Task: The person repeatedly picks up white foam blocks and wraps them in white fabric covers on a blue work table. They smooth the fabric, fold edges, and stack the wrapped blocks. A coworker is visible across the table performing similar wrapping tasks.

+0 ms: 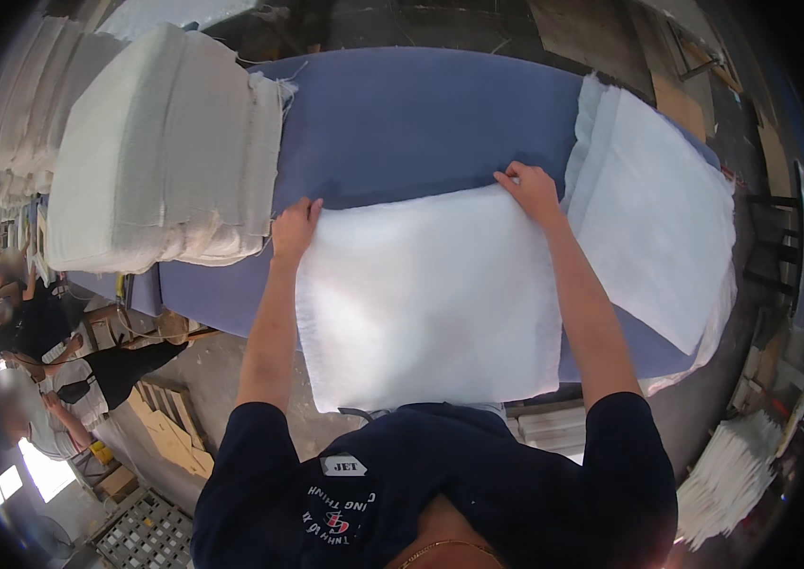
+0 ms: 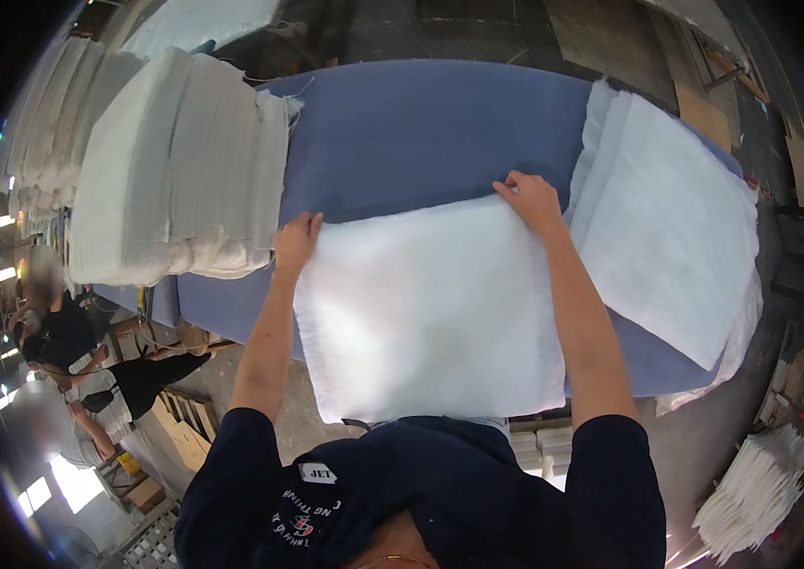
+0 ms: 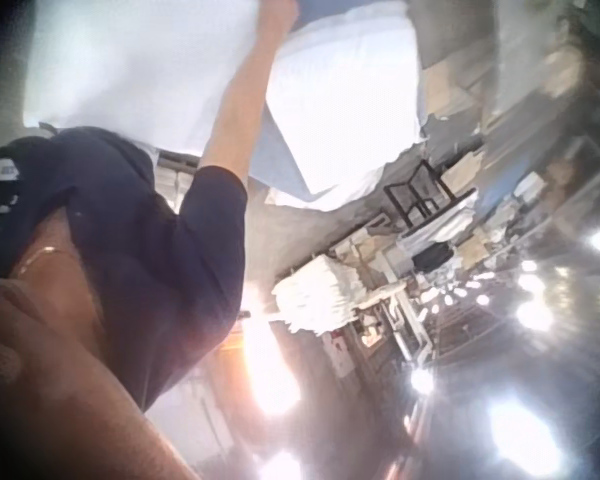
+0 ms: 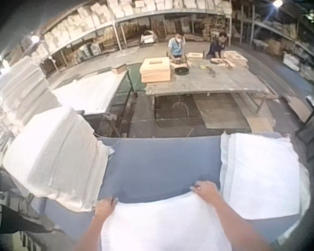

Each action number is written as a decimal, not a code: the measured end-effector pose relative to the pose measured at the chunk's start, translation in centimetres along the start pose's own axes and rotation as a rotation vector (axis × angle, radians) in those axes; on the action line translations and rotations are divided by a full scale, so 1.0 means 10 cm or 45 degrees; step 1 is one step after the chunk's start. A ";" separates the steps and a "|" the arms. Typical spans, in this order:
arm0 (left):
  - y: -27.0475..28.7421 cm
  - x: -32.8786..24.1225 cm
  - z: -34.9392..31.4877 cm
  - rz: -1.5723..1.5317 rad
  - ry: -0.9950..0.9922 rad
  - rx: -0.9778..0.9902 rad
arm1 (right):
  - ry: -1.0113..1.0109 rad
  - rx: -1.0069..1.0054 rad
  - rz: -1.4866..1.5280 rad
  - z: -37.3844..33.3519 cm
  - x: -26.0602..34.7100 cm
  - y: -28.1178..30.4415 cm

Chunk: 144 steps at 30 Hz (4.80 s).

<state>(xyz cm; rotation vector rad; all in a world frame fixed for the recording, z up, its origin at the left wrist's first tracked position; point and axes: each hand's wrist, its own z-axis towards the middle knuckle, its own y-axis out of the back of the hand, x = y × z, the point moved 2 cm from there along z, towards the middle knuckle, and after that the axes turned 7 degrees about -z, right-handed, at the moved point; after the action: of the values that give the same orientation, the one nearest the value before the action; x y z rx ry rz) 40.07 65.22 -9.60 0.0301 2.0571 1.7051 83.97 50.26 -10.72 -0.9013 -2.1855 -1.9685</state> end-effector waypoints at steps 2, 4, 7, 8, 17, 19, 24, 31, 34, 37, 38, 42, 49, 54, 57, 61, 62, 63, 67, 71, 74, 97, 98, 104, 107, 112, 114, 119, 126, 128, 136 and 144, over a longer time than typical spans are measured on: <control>-0.10 0.00 0.05 -0.059 0.037 -0.001 | -0.122 0.131 0.078 0.01 -0.03 -0.05; -0.11 0.00 0.07 -0.141 0.024 -0.066 | -0.198 0.224 0.158 0.06 -0.02 -0.09; -0.11 0.11 0.14 -0.147 0.175 0.073 | -0.184 0.327 0.103 0.10 0.03 0.00; -0.08 0.14 0.17 -0.108 0.153 0.093 | -0.208 0.266 0.101 0.10 0.00 0.00; 0.25 0.24 -0.73 -0.282 0.013 -0.620 | -0.357 -0.583 0.864 -0.80 0.11 0.42; 0.18 -0.06 -1.23 -0.252 0.018 -0.574 | -0.116 -0.683 0.540 -1.25 0.28 0.39; -0.34 -0.31 -2.17 -0.110 0.346 -0.230 | -0.105 -0.336 0.225 -1.95 0.30 -0.41; -0.16 -0.37 -2.21 -0.374 0.493 -0.137 | -0.149 -0.281 0.248 -1.81 0.26 -0.47; -0.17 -0.31 -2.30 -0.487 0.493 -0.072 | -0.057 -0.227 0.360 -1.85 0.16 -0.50; -0.32 -0.15 -2.12 -0.513 0.382 -0.016 | -0.061 -0.195 0.492 -1.94 0.01 -0.36; -0.35 0.00 -2.20 -0.572 0.375 -0.053 | -0.045 -0.205 0.502 -1.98 -0.01 -0.30; -0.28 0.55 -2.66 -0.888 0.494 -0.352 | -0.205 -0.621 0.513 -2.46 -0.55 0.12; -1.73 2.18 -4.91 -1.202 0.856 -0.062 | -0.990 -0.730 0.116 -4.81 -2.20 -0.41; -2.35 1.32 -5.88 -0.951 0.690 0.967 | -1.062 0.405 -0.136 -7.48 -2.33 -1.67; -2.45 0.93 -6.28 -0.888 0.431 1.192 | -1.268 0.822 0.298 -8.75 -1.82 -2.47; -2.19 0.55 -6.29 -0.746 0.030 1.268 | -1.177 1.154 1.068 -8.94 -1.07 -2.39; -2.13 0.44 -6.27 -0.721 0.010 1.275 | -1.282 1.054 1.025 -8.94 -1.16 -2.42; -2.08 0.31 -6.25 -0.682 0.006 1.278 | -1.388 0.944 0.980 -8.87 -1.33 -2.38; -1.84 -0.20 -5.79 -0.422 0.126 1.182 | -1.235 0.171 0.650 -8.53 -2.12 -2.09; -2.46 -0.39 -5.00 -1.311 0.061 1.714 | -1.133 -0.524 1.020 -8.34 -2.47 -1.29; -3.09 -1.37 -4.96 -0.548 -1.158 1.086 | -1.153 -0.620 1.121 -8.69 -2.93 -0.80; -3.22 -4.33 -4.89 0.191 -0.556 1.452 | -1.670 -0.373 1.585 -9.93 -3.81 -2.37; -3.25 -4.29 -5.06 0.123 -0.287 1.431 | -1.657 -0.289 1.540 -9.80 -3.98 -2.16; -2.55 -3.46 -5.72 -0.127 0.422 1.249 | -1.224 -0.249 0.894 -8.85 -4.79 -1.71; -2.74 -3.14 -5.81 -0.377 0.326 1.383 | -1.178 -0.403 0.930 -8.53 -5.11 -1.15; -3.36 -3.97 -5.96 -0.295 -0.195 1.281 | -1.176 -0.293 0.992 -8.27 -5.73 -0.45; -3.56 -4.30 -5.83 -0.206 -0.329 1.140 | -1.145 -0.327 1.090 -8.28 -6.02 -0.67; -3.68 -4.77 -5.25 -0.169 -0.096 1.226 | -1.492 -0.153 1.485 -8.26 -6.28 -0.53; -3.46 -5.82 -4.63 -0.589 0.021 0.764 | -1.722 -0.303 1.409 -8.17 -7.07 -0.27; -3.41 -5.86 -4.71 -0.724 0.022 0.662 | -1.741 -0.350 1.350 -7.85 -7.45 -0.19; -3.59 -5.46 -7.11 -0.370 0.842 0.576 | -1.290 0.481 1.462 -6.90 -8.80 -0.29; -3.53 -7.24 -9.39 -0.813 0.898 0.873 | -1.739 0.223 1.614 -6.74 -9.02 -0.22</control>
<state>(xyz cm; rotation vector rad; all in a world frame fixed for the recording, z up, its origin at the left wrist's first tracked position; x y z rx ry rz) 80.32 -51.74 -6.96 -1.0111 2.6330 0.6065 135.34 -46.03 -38.48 -2.9864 -1.0511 -0.4340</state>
